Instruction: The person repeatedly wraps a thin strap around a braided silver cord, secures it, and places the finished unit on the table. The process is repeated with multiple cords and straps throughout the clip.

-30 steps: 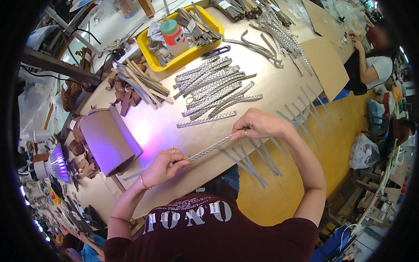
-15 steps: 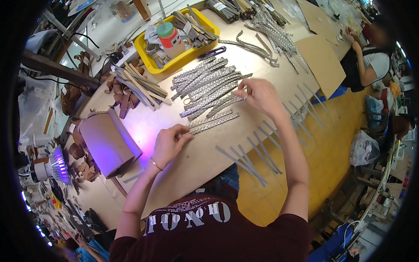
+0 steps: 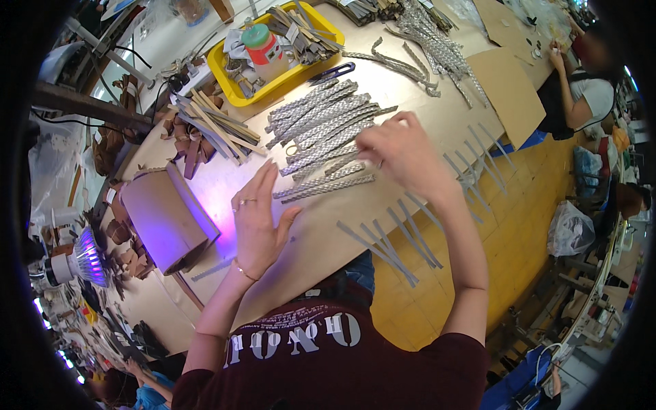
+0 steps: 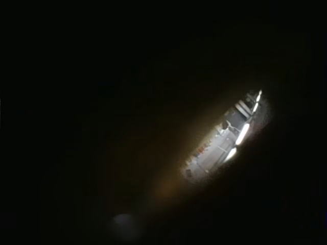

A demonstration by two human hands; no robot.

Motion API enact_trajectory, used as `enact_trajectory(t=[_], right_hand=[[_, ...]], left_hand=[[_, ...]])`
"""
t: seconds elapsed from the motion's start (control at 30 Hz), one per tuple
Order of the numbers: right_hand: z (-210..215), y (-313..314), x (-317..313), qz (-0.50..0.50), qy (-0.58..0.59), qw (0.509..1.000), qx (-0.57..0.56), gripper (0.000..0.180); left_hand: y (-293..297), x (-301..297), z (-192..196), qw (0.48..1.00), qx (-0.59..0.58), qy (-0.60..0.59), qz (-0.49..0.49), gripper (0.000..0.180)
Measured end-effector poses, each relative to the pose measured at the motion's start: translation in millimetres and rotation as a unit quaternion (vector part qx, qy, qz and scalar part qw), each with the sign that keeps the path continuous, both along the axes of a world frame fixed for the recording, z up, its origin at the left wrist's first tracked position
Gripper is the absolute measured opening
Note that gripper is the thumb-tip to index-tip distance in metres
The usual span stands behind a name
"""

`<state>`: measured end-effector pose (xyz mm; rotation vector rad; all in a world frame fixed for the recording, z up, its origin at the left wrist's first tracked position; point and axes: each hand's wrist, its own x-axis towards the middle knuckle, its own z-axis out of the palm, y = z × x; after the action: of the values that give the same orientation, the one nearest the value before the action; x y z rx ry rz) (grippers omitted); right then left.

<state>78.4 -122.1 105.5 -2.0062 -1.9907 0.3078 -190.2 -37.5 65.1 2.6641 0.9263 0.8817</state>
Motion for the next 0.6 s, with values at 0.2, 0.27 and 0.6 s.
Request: enact_trajectory(t=[0.2,0.27,0.6], right_hand=[[14.2,-20.2,-30.5,0.057,0.12,0.991,-0.036,0.026],[11.9,-25.4,-23.4,0.03,0.079,0.982,-0.171,0.034],[-17.6,-48.4,-9.7,0.151,0.377,0.89,-0.209,0.034]], left_hand=[[-10.0,-16.1,10.1,0.925,-0.31,0.179,-0.126,0.015],[-7.5,-28.8,13.8,0.913,-0.351,0.136,-0.159,0.017],[1.1,-58.1,31.9,0.741,-0.563,0.208,-0.301,0.032]])
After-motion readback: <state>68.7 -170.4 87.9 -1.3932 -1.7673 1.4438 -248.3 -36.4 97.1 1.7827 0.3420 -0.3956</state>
